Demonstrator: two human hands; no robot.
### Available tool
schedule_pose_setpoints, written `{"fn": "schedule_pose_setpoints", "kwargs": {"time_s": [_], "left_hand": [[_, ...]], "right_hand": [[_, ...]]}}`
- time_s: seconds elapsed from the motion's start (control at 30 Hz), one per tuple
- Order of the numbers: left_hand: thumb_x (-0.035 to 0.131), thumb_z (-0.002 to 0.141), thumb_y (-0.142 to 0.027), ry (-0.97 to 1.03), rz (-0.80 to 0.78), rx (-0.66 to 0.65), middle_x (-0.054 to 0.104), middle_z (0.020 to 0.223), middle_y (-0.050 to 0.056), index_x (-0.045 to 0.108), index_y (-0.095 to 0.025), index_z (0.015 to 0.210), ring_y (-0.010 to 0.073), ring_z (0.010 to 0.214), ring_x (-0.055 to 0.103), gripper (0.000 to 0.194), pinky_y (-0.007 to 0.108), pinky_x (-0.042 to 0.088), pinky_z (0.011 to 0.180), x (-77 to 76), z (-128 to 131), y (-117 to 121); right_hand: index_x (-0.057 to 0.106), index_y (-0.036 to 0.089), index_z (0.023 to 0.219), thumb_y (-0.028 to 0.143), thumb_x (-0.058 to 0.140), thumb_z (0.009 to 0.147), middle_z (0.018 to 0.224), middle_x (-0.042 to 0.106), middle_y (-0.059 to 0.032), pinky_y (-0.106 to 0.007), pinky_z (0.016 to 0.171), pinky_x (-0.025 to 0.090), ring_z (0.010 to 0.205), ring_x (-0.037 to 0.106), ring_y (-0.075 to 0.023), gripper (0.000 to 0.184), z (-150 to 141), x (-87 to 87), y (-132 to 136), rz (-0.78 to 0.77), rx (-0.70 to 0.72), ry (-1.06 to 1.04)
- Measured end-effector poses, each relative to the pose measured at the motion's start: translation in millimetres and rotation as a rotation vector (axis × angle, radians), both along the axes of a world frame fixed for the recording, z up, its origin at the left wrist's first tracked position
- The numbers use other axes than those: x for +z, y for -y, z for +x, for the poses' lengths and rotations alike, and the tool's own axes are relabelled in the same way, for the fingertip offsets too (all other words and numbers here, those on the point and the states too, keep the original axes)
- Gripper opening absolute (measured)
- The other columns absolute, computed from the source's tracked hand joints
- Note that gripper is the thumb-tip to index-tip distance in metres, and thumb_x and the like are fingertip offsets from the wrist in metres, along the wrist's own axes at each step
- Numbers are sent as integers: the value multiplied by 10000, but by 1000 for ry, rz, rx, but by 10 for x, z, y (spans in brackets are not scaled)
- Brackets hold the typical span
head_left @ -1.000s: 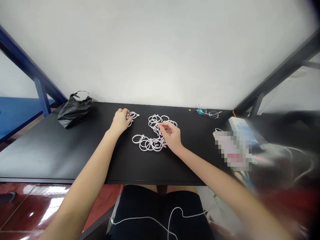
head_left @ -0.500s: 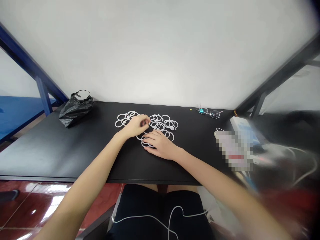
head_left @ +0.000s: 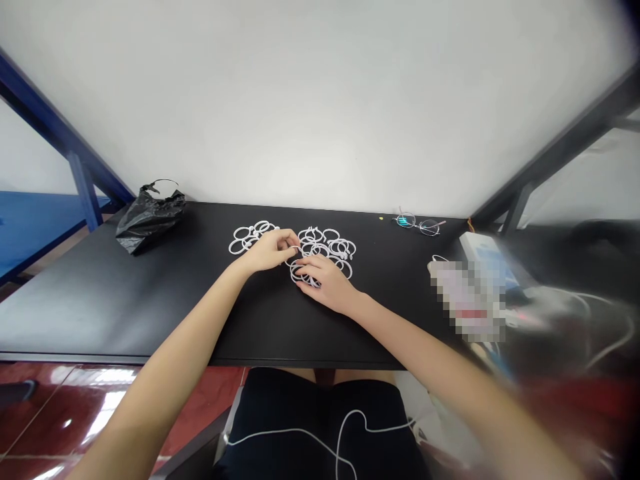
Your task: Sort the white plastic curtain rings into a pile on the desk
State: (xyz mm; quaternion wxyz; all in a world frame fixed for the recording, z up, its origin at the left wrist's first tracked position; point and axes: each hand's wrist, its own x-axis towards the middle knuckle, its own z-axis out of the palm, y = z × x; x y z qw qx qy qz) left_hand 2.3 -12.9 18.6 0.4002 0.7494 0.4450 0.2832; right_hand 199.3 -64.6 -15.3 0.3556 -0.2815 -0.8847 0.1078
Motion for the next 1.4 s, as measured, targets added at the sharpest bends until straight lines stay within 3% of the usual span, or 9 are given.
{"fn": "schedule_pose_setpoints", "kwargs": {"time_s": [0.17,0.33,0.47,0.6,0.93,1.03,1.13,1.27,1.4], "left_hand": [[725,741,-304,329,-111,68,638,738,19,606,-149,864,113,629,612,231,219,522,552,63,11,-6],[769,711,-291,520,-258,81,683,837,41,660,-142,878,99,658,625,249,217,544,595,114,5,9],[765,720,-267,608,-423,4,682,828,31,681,-148,859,70,586,588,202,184,504,520,51,83,33],[745,747,-257,660,-549,-14,666,781,20,702,-145,898,43,492,526,193,169,462,445,-51,194,41],[681,761,-159,904,-741,133,599,696,-2,688,-129,852,4,448,386,96,104,329,358,-12,251,53],[672,763,-192,880,-676,139,607,707,14,678,-129,861,24,476,412,117,123,342,378,-20,269,50],[661,786,-297,746,-513,152,619,730,24,674,-137,900,67,539,497,197,165,410,429,-56,328,88],[577,853,-438,435,-35,208,598,700,16,659,-149,871,114,602,538,301,211,424,479,-98,418,211],[537,895,-404,151,409,130,589,694,14,635,-158,846,107,593,491,270,232,408,568,-73,402,319]], "right_hand": [[669,191,944,190,611,876,1100,688,-100,-407,923,518,1026,642,-227,89,6,-41,-7,-14,-35,-75],[663,210,904,205,597,881,1049,696,-84,-390,905,534,988,659,-212,70,-12,-7,19,-31,-103,-174],[630,212,863,211,625,849,873,684,-50,-343,783,551,826,663,-189,15,0,49,17,-26,-243,-334],[609,220,934,231,691,793,849,662,-17,-317,685,540,687,639,-160,164,42,69,-4,-84,-365,-393],[650,213,1027,278,641,855,1005,728,-67,-369,868,551,925,695,-208,184,38,27,-23,-96,-313,-392],[644,220,1106,286,615,878,1042,731,-71,-377,891,553,943,709,-209,240,44,34,-31,-175,-315,-446],[655,230,1111,293,644,860,959,756,-46,-371,872,563,883,730,-206,259,50,48,-33,-230,-312,-504],[704,223,974,277,678,835,893,761,-36,-347,820,573,812,731,-198,151,44,88,2,-232,-310,-545],[717,220,823,308,690,830,815,742,-27,-337,758,578,743,709,-187,93,31,136,78,-287,-279,-570]]}}
